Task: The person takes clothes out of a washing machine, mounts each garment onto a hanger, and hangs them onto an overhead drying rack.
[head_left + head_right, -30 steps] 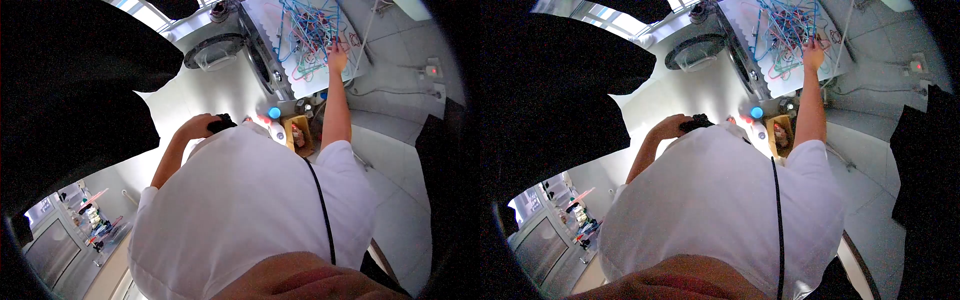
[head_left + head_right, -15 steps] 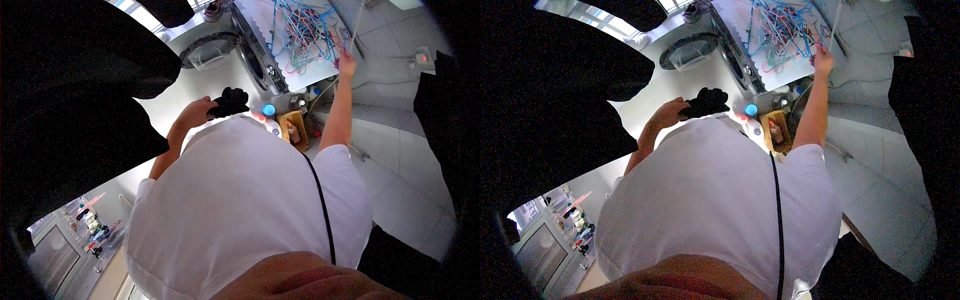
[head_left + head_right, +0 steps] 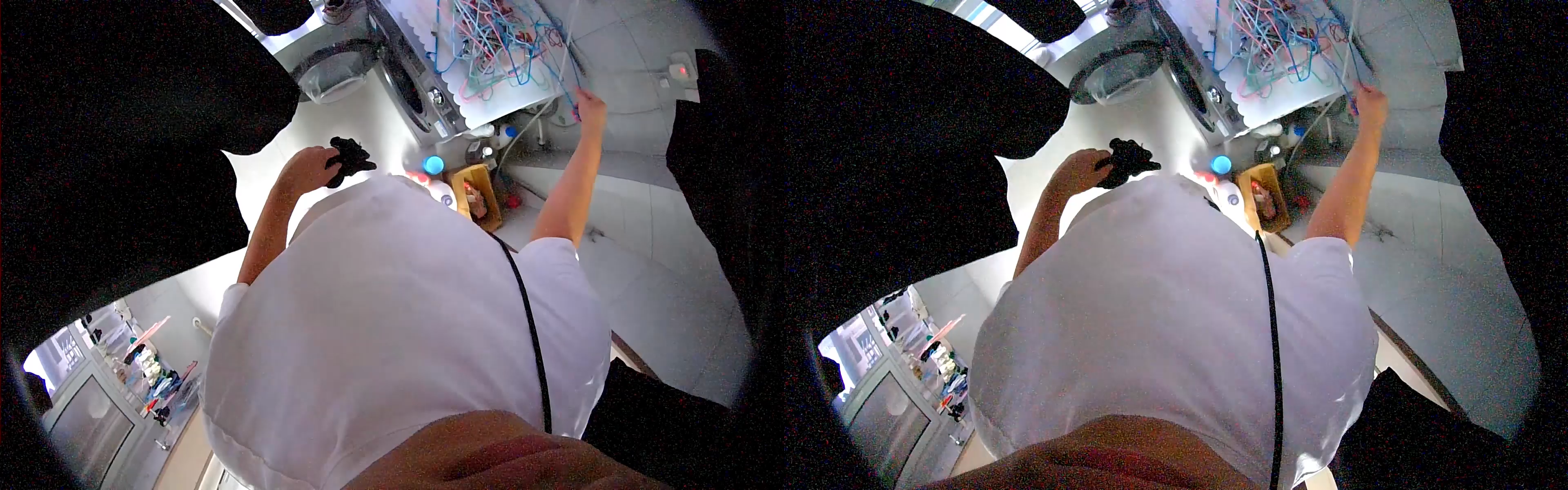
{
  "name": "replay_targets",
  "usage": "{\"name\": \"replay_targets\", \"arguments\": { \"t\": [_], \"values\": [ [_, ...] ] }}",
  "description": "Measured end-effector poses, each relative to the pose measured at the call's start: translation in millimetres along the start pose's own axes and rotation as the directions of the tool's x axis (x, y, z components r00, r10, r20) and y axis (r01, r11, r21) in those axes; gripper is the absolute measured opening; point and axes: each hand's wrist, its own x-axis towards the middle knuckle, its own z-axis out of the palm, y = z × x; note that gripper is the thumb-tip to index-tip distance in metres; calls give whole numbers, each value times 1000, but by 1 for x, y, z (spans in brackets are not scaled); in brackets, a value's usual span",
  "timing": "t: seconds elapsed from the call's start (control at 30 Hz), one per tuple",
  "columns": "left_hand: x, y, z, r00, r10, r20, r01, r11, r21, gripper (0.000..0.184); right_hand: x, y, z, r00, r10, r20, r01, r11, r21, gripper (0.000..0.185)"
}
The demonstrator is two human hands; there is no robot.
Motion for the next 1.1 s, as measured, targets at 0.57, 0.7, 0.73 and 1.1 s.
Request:
{"name": "replay_targets", "arguments": {
  "t": [0.57,0.7,0.73,1.1],
  "values": [
    [-26,-4,20,1000,-20,18,21,1000,-19,28,67,-89,-28,957,151,248,-168,984,51,25],
    [-30,-8,26,1000,-1,-31,-1,998,-64,25,109,-116,-21,956,-3,293,13,999,-32,29],
    [-31,-5,26,999,-32,4,32,995,-92,24,114,-122,-19,952,-54,301,60,998,-10,30],
    [-36,-5,17,949,-166,-269,122,978,-172,30,-49,-128,59,871,-317,374,62,827,559,34]
  ]
}}
